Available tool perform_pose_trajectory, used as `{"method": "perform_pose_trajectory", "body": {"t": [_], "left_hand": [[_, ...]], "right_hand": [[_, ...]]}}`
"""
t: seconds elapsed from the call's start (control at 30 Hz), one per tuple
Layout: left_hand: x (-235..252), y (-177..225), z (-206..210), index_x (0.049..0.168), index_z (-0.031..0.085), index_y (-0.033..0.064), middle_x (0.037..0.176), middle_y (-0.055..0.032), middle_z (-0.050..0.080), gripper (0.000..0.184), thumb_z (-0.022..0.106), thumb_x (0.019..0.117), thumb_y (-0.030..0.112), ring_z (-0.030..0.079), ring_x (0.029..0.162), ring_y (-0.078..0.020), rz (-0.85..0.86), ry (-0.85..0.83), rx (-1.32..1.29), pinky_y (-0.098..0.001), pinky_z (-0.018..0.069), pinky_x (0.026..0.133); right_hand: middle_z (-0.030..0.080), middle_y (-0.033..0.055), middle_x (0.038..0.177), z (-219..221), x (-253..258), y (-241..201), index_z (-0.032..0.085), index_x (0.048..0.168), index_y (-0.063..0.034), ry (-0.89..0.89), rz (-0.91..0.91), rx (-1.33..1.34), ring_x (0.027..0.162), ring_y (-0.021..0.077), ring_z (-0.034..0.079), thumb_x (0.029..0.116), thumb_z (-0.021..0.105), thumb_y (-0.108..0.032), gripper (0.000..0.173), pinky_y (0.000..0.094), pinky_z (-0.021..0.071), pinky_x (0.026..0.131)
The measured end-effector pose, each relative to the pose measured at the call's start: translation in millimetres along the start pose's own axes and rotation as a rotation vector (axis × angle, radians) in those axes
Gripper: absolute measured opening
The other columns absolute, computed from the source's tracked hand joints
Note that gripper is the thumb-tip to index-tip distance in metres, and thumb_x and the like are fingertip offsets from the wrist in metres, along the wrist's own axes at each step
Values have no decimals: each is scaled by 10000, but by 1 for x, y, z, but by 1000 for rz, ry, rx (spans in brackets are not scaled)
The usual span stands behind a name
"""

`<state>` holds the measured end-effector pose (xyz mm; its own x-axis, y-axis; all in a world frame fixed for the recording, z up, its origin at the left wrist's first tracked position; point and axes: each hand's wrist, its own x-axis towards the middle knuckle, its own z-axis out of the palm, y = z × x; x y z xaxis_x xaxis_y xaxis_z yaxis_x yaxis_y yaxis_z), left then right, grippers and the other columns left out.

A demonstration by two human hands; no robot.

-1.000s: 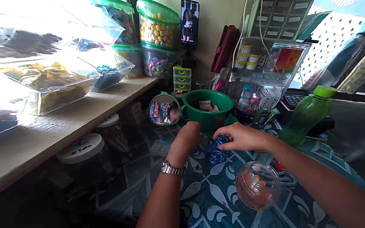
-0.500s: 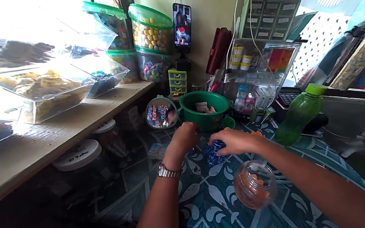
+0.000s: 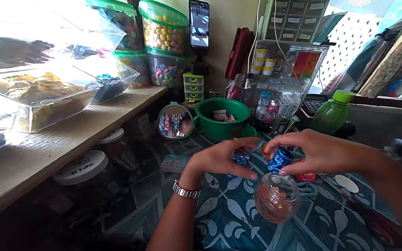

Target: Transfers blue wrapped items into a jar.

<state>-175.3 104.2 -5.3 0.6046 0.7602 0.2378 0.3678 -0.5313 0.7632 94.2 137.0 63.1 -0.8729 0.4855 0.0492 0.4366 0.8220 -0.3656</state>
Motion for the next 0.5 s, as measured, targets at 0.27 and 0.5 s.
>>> {"method": "perform_pose_trajectory", "body": {"t": [0.27,0.5], "left_hand": [[21,7,52,1631,82,46,1486,-273,467,1287,942,685,196,474,1367,-385,-9,-265,54,-528,382,1142],[28,7,62,1573,253,-14,1365,-228,587,1111,921,700,146,605,1244,-243,101,-168,4,-386,490,1068]], "right_hand": [[695,123,1095,35,-34,-5,706,1184,-85,48,120,4,1002,205,648,869,805,-279,382,375,529,867],[697,138,1011,39,-41,-7,748,1179,-137,23,205,-91,888,253,642,873,803,-283,343,445,523,769]]}}
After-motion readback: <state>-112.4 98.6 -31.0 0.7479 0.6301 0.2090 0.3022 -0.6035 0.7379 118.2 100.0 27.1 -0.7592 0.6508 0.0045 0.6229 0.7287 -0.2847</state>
